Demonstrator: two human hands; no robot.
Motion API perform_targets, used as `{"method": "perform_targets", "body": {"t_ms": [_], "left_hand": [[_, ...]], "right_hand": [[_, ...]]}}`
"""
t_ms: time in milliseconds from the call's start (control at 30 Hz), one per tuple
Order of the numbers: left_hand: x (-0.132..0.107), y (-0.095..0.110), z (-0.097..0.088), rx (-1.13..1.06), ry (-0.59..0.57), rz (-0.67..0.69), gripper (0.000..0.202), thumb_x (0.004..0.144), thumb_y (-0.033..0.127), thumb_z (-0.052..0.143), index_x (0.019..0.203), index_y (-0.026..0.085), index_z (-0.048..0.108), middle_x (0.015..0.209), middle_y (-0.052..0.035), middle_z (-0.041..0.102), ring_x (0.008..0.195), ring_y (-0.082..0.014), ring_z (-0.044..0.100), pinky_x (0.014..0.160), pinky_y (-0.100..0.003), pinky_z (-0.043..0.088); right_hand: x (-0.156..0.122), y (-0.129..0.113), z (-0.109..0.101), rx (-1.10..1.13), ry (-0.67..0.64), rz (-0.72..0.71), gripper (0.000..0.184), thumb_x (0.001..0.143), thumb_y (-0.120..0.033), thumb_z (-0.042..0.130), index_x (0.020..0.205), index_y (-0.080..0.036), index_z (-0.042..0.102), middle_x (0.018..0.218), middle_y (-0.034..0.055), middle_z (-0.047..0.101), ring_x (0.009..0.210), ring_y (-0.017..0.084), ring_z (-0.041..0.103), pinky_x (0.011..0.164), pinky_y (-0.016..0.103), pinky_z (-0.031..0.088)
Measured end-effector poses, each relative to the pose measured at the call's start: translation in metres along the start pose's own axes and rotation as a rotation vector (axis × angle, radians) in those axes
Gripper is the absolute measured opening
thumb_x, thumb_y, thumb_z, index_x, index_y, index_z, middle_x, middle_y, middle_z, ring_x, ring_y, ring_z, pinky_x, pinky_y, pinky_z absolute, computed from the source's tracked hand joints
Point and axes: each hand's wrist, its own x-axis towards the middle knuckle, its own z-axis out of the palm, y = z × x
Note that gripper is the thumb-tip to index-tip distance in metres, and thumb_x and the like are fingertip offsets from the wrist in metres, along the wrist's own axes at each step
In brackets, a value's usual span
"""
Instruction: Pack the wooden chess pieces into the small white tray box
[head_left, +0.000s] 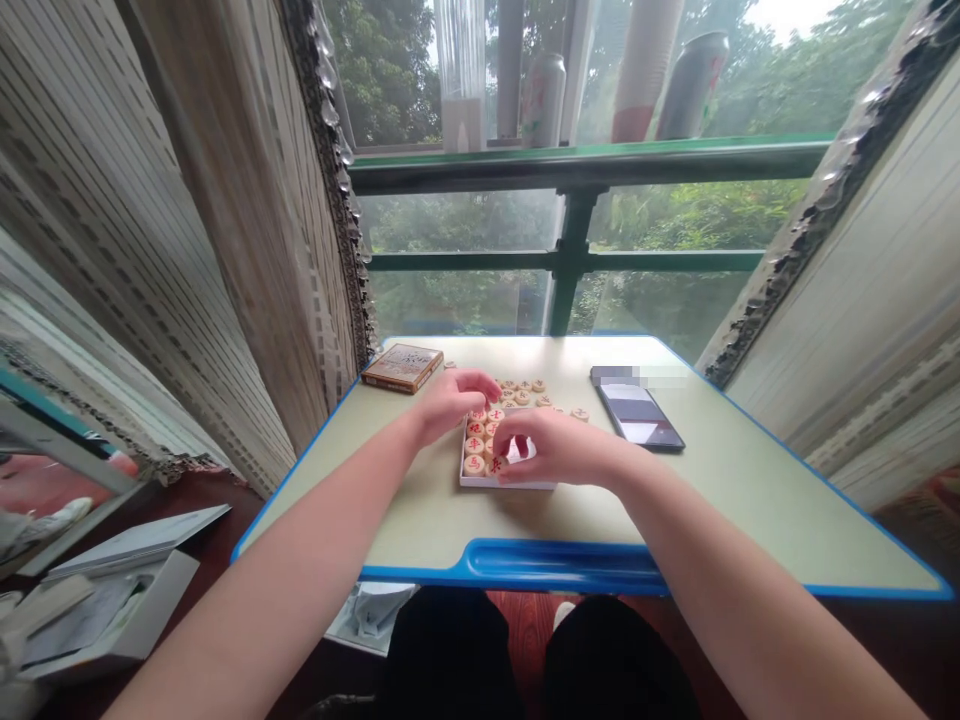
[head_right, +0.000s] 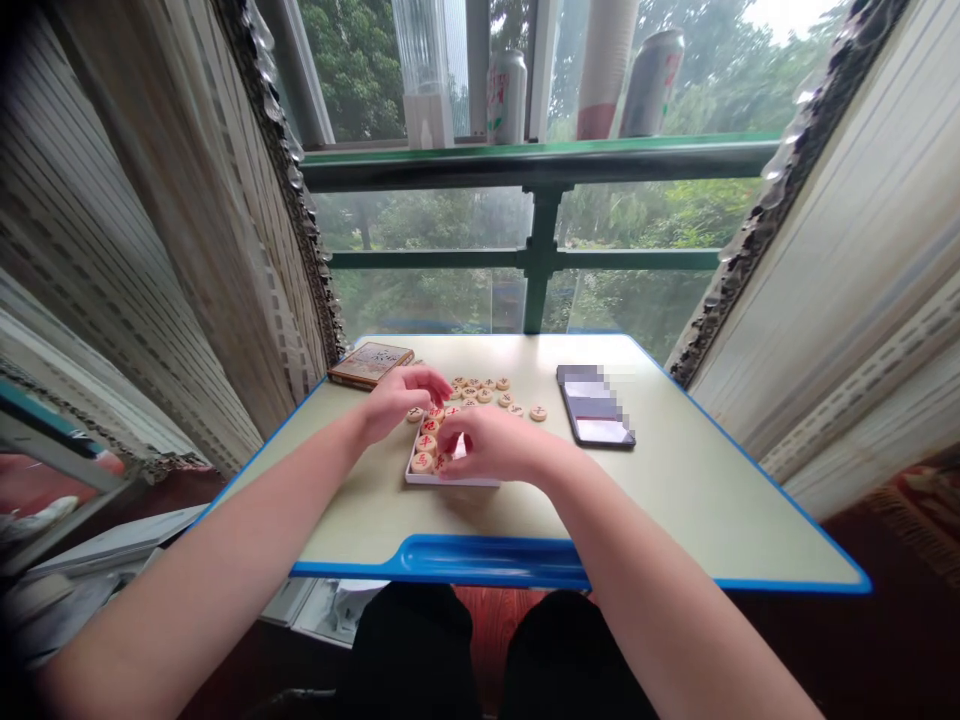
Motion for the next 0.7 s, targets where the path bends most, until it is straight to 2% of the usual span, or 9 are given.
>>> {"method": "perform_targets", "body": {"t_ms": [233,500,700], "left_hand": [[0.0,-0.002,0.005,0.038,0.011,-0.038,0.021,0.051,0.014,0.051,0.066,0.015,0.066,0.062,0.0006,0.061,0.065,-0.0138,0.055,0.061,-0.026,0.043],[0.0,-0.003,0.002,0.05,-0.001,-0.014,0.021,0.052,0.014,0.053,0.067,0.015,0.067,0.067,-0.0007,0.064,0.067,-0.0144,0.056,0.063,-0.026,0.044],[0.0,-0.004,0.004,0.066,0.008,-0.055,0.02,0.051,0.015,0.053,0.066,0.015,0.067,0.063,-0.0004,0.062,0.063,-0.0137,0.055,0.061,-0.026,0.043]], "right_hand": [[0.003,0.004,0.004,-0.05,0.019,-0.006,0.008,0.068,-0.023,0.068,0.075,-0.019,0.065,0.078,0.0003,0.065,0.065,0.013,0.055,0.058,0.024,0.04],[0.008,0.008,0.012,-0.032,0.049,0.004,0.01,0.067,-0.024,0.071,0.068,-0.019,0.062,0.076,-0.0003,0.065,0.065,0.012,0.054,0.058,0.024,0.039],[0.008,0.009,0.01,-0.042,0.026,-0.017,0.006,0.069,-0.023,0.07,0.07,-0.019,0.065,0.077,0.0005,0.065,0.067,0.012,0.055,0.061,0.024,0.04]]}}
